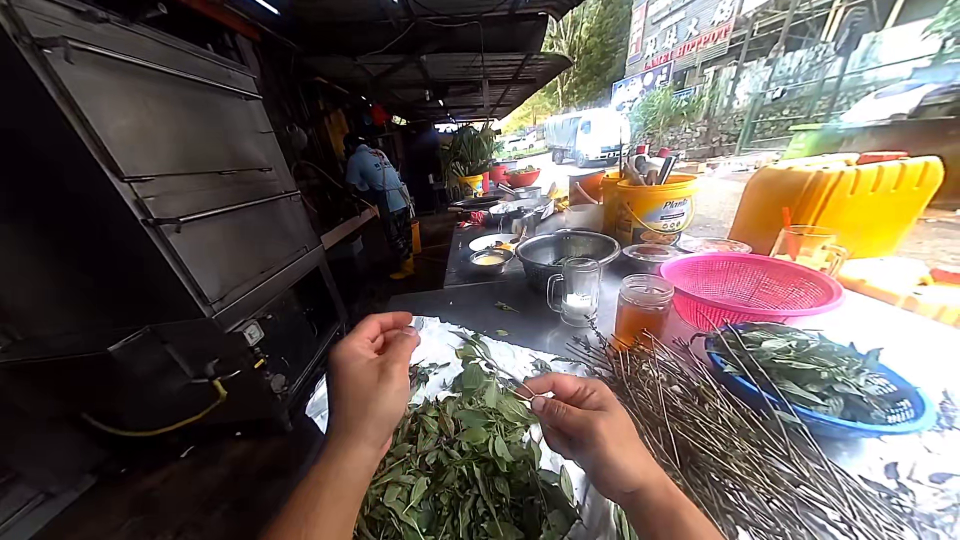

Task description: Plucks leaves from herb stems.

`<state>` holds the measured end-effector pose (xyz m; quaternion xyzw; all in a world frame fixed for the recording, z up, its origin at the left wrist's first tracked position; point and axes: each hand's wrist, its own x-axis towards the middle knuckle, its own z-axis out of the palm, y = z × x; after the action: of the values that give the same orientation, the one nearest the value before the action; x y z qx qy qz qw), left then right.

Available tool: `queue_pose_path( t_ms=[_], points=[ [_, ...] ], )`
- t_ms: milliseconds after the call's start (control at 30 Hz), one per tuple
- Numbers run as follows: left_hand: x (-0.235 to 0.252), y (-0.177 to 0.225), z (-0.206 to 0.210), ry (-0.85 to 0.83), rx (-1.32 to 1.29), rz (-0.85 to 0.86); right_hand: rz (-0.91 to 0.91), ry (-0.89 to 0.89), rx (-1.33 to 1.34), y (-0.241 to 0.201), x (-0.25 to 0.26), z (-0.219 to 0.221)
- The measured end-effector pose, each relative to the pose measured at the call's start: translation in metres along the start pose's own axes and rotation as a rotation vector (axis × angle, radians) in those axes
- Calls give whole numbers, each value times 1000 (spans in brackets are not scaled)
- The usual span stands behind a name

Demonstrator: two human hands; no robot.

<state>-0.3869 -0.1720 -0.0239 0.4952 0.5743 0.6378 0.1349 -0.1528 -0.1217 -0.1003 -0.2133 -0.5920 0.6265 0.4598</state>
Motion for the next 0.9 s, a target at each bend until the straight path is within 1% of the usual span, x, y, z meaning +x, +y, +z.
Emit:
queue_pose_path(
  t_ms=[67, 333, 400, 500, 600, 767, 900],
  points=[
    [-2, 0, -2, 58, 40, 134, -3, 3, 9, 0, 0, 0],
    [-21, 17, 2, -64, 153, 643, 9, -2, -36, 0, 0, 2],
    [-22, 19, 4, -138, 272, 761, 11, -4, -37, 0, 0, 2],
    [-23, 13, 14, -248, 574, 895, 12, -12, -47, 0, -1, 3],
    [-23, 6, 23, -295, 769, 949, 3, -22, -59, 0, -1, 3],
    [-19, 2, 29, -294, 770, 928, 6, -24, -61, -2, -2, 2],
    [-19, 1, 30, -264, 806, 965, -2, -36, -71, -2, -2, 3]
  ],
)
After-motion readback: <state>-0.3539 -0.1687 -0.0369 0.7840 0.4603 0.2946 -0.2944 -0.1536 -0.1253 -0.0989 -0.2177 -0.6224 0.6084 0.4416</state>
